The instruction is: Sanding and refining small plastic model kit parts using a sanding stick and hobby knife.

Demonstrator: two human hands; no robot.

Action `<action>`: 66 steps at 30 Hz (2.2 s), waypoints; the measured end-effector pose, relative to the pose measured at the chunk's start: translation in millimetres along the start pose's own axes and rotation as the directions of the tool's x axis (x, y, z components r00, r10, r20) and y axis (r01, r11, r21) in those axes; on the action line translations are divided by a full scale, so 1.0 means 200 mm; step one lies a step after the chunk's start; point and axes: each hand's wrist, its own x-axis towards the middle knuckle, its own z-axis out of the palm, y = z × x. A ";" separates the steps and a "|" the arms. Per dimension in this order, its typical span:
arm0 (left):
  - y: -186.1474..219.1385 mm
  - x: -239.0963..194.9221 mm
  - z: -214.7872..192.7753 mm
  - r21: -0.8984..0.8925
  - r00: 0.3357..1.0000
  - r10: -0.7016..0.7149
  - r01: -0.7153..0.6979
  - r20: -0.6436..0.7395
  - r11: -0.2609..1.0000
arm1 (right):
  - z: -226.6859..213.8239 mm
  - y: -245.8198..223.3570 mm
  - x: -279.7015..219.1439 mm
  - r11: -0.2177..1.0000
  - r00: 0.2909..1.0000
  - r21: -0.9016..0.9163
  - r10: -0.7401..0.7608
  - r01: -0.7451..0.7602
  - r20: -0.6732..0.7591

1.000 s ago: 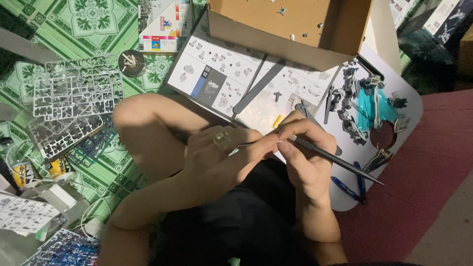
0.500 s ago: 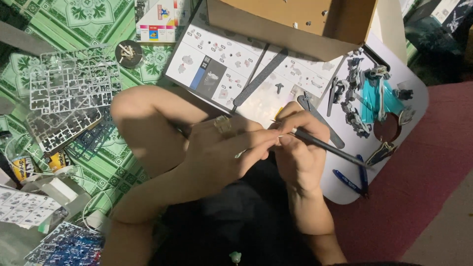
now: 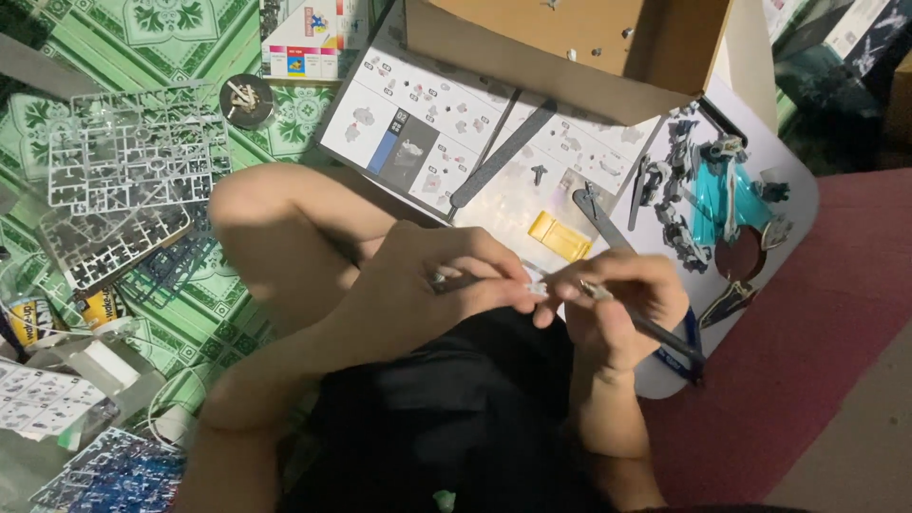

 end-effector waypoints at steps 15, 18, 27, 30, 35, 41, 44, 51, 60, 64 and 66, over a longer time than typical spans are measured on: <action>0.05 0.03 0.04 -0.080 0.986 -0.045 0.059 0.160 0.995 | -0.06 0.03 0.08 0.990 0.989 0.136 -0.060 0.041 0.136; 0.02 0.03 0.04 -0.124 0.980 -0.049 0.074 0.193 0.989 | -0.05 0.04 0.12 0.981 0.967 0.187 -0.099 0.054 0.237; 0.01 0.04 0.05 -0.033 0.978 0.031 -0.025 0.204 0.999 | -0.05 0.04 0.13 0.985 0.949 0.140 -0.136 0.099 0.283; -0.02 0.04 0.06 -0.125 0.982 0.073 -0.052 0.176 0.991 | -0.09 0.08 0.12 0.978 0.956 0.133 -0.186 0.159 0.227; -0.06 0.04 0.07 -0.166 0.984 0.066 -0.038 0.163 0.985 | -0.12 0.09 0.07 0.979 0.961 0.060 -0.200 0.192 0.190; -0.10 0.05 0.05 -0.292 0.978 0.001 0.062 0.209 0.954 | -0.09 0.09 0.09 0.996 0.989 -0.013 -0.084 0.086 0.124; -0.15 0.07 0.05 -0.312 0.976 -0.001 0.071 0.218 0.947 | -0.12 0.11 0.09 0.993 0.989 -0.053 -0.095 0.102 0.116; -0.18 0.11 0.05 -0.396 0.978 -0.063 0.139 0.201 0.908 | -0.09 0.11 0.12 0.995 0.994 -0.048 -0.083 0.087 0.071; -0.13 0.09 0.06 -0.335 0.981 -0.036 0.100 0.192 0.937 | -0.11 0.10 0.11 0.987 0.986 -0.073 -0.136 0.143 0.096; -0.14 0.08 0.07 -0.310 0.974 -0.055 0.122 0.218 0.943 | -0.14 0.08 0.10 0.958 0.993 -0.264 -0.097 0.111 0.065; -0.09 0.10 0.05 -0.271 0.965 0.197 -0.146 0.173 0.951 | -0.11 0.09 0.15 0.949 0.952 -0.131 -0.269 0.288 0.145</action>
